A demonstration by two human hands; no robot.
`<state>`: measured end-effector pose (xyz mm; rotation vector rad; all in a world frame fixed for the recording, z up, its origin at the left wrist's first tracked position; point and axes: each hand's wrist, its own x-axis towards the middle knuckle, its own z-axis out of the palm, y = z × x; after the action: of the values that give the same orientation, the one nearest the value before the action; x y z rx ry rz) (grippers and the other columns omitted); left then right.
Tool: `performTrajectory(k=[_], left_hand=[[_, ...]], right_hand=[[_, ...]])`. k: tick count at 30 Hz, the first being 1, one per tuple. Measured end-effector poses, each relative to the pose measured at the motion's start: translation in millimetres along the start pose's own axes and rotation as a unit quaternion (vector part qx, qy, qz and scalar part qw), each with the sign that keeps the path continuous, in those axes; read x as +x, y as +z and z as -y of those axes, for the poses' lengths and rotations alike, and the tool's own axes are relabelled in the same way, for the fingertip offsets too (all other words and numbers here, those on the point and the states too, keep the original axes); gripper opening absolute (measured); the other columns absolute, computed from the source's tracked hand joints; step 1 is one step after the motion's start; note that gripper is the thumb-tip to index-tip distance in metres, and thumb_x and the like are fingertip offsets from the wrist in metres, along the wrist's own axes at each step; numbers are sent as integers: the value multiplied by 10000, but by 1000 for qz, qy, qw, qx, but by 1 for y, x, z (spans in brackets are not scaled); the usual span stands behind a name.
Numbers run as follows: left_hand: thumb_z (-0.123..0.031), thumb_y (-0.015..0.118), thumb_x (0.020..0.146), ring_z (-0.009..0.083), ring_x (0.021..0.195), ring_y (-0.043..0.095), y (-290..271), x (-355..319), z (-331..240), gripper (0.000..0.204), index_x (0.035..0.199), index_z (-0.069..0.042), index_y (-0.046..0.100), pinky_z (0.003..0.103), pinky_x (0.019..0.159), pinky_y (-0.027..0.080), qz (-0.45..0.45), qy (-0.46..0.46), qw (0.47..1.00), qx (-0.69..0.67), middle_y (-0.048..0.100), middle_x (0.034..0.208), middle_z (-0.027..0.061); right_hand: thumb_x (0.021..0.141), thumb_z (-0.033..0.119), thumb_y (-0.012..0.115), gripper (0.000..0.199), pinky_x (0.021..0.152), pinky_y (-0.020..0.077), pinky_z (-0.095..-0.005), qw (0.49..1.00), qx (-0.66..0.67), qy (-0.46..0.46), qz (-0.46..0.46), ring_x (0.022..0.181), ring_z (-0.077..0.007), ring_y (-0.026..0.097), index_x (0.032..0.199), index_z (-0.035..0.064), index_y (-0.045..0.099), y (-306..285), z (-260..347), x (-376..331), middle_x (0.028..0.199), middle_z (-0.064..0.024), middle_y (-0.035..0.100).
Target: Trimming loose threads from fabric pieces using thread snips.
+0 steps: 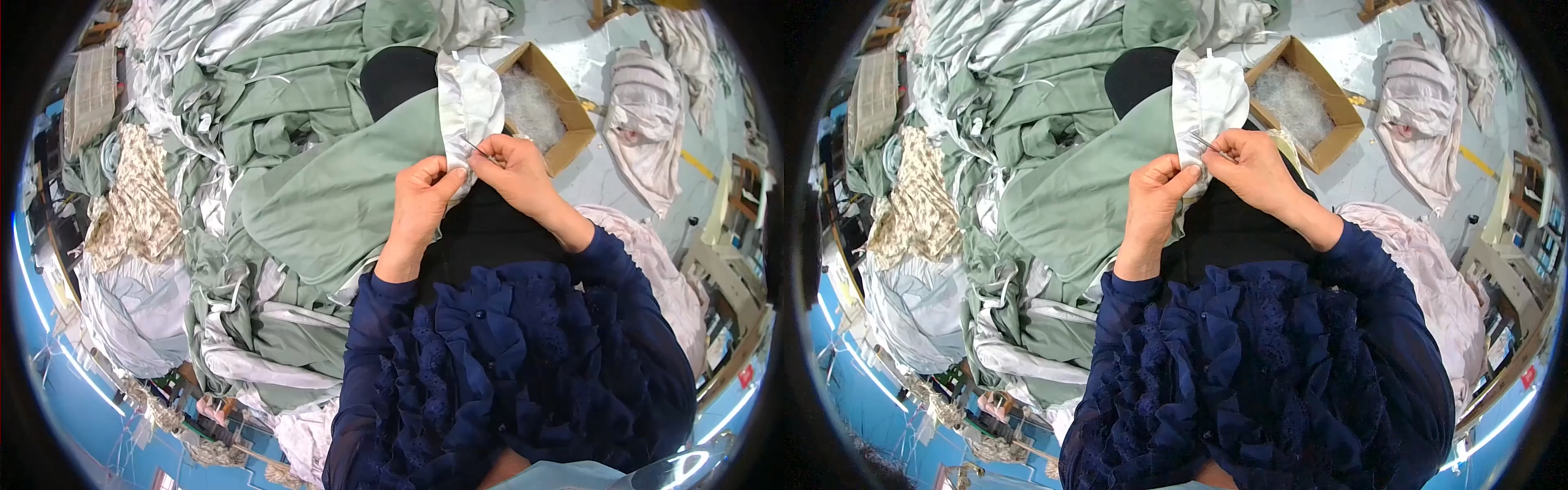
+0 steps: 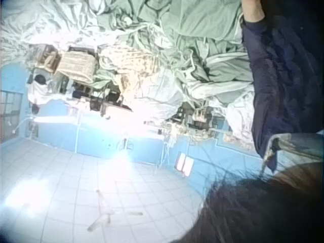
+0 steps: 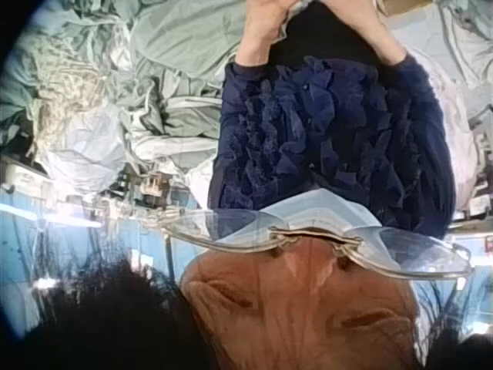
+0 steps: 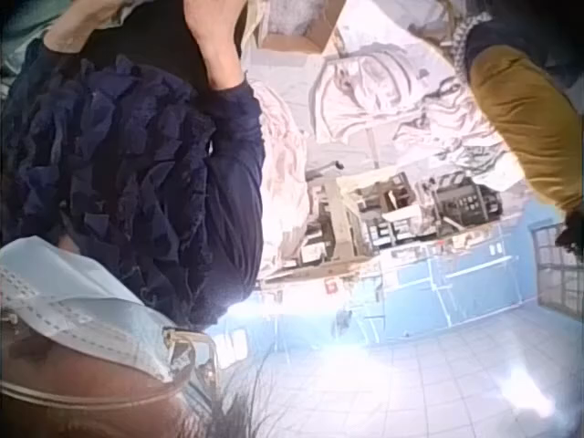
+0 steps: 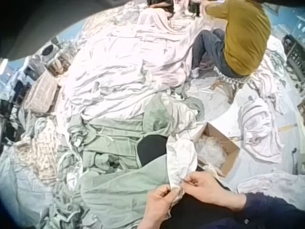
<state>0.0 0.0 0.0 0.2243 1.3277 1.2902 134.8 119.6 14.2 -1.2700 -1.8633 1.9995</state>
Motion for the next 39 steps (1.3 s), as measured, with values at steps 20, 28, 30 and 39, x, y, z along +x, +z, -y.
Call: performTrajectory(k=[20, 28, 30, 39], left_hand=[[-92, 687, 900, 7, 558, 442, 21, 14, -28, 128, 860, 30, 695, 206, 474, 315, -48, -5, 997, 62, 581, 678, -50], [-63, 671, 907, 13, 568, 461, 25, 20, -18, 136, 799, 20, 674, 208, 495, 342, -18, -5, 998, -55, 593, 681, -45], [-55, 671, 906, 15, 578, 473, 25, 20, -18, 129, 799, 18, 671, 208, 506, 355, -19, -8, 996, -89, 603, 693, -41], [-90, 678, 918, 26, 571, 497, 20, 23, -20, 111, 869, 9, 674, 203, 517, 384, -29, -44, 988, -147, 622, 718, -38]], right_hand=[[869, 34, 642, 114, 533, 313, -198, 990, -32, -112, -82, 616, -3, 385, 796, 31, 555, -6, 5, -13, 698, 75, 491], [886, 32, 630, 85, 537, 297, -189, 975, -28, -137, -175, 625, 9, 366, 820, 36, 576, -21, -10, 1, 719, 91, 477], [912, 54, 626, 78, 552, 302, -183, 971, -23, -118, -208, 641, 7, 370, 849, 34, 585, -25, -15, 3, 738, 95, 478], [936, 86, 635, 74, 593, 348, -173, 946, -45, -101, -303, 681, 6, 436, 925, 15, 623, -55, -47, -1, 777, 68, 542]])
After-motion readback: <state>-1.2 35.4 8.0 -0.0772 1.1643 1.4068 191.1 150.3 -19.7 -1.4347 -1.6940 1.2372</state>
